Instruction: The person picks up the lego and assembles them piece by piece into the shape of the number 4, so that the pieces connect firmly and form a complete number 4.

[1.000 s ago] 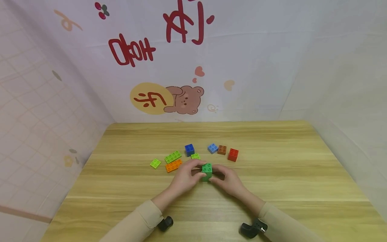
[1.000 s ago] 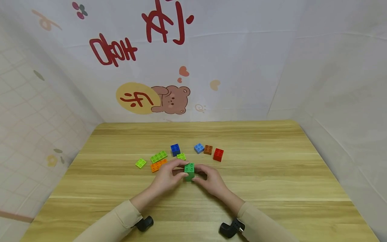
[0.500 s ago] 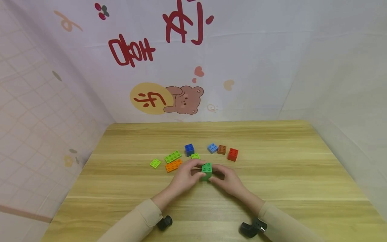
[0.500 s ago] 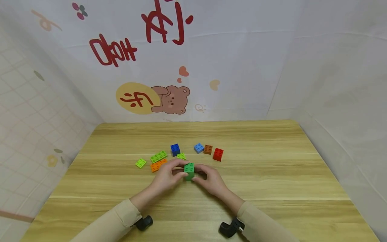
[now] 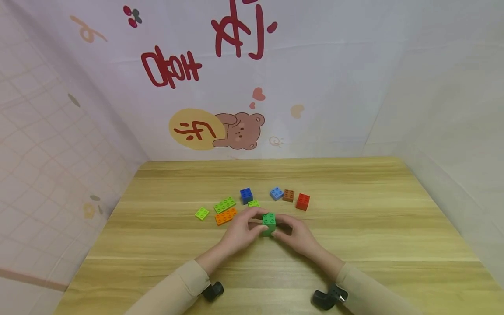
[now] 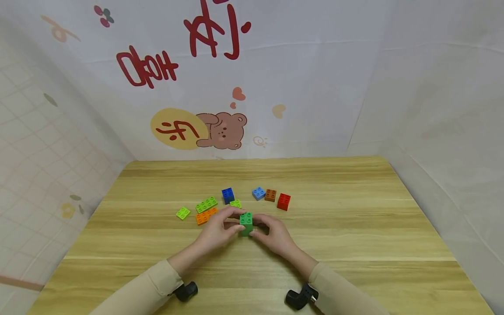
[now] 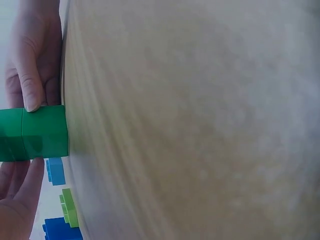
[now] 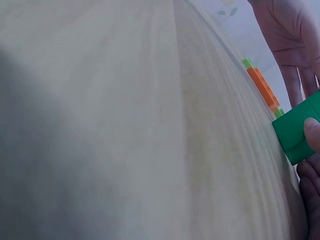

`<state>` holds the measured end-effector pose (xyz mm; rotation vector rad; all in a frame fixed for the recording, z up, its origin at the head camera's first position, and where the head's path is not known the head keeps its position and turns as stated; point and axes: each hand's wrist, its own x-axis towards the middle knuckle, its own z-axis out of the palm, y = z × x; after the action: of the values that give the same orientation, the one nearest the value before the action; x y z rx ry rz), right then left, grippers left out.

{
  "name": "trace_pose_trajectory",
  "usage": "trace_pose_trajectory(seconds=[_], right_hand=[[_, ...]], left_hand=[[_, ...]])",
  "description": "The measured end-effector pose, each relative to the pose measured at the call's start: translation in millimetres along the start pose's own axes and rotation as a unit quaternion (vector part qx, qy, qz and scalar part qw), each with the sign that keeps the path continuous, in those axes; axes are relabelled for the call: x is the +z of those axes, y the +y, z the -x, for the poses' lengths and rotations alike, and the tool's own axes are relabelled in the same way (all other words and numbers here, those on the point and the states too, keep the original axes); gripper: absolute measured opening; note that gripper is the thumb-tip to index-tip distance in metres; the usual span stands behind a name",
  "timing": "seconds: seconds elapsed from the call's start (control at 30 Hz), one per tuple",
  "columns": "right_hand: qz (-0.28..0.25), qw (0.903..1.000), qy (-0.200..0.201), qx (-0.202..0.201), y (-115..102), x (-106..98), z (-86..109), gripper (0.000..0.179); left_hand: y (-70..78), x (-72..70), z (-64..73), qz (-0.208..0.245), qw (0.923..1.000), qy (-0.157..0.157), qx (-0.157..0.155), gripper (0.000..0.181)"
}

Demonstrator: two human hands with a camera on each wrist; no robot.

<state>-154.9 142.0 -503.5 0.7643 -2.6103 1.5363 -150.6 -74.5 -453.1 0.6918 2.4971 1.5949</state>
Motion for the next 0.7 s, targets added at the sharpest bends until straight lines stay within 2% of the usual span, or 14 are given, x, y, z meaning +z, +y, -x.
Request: trace_pose_trajectory(seconds=[0.1, 0.3, 0.4, 0.57, 0.7], right_hand=[[-0.014, 0.9999, -0.001, -0.001, 1.2, -0.2, 0.2, 0.041], [-0.049, 0.9988, 0.005, 0.004, 0.5, -1.5, 0.3, 0.045], [-0.072, 0.9973, 0.01, 0.01, -1.9, -2.4, 0.3, 0.049], [-0.11, 0.9936, 0.013, 0.02, -6.4, -3.6, -0.9, 0.05], [-0.12, 0.9922, 0.009, 0.034, -6.9, -5.1, -1.9, 0.046]], left_hand=[[1.0, -0.5, 0.8, -0.006, 1.0, 0.0, 0.005, 0.035], [1.2, -0.3, 2.5, -0.047, 0.9988, 0.008, 0.016, 0.039], [0.4, -0.2, 2.7, -0.04, 0.999, 0.011, 0.015, 0.046], [-0.1, -2.3, 5.0, -0.027, 0.9995, 0.013, 0.0, 0.059], [0.5, -7.7, 9.1, -0.023, 0.9993, 0.021, -0.021, 0.059]])
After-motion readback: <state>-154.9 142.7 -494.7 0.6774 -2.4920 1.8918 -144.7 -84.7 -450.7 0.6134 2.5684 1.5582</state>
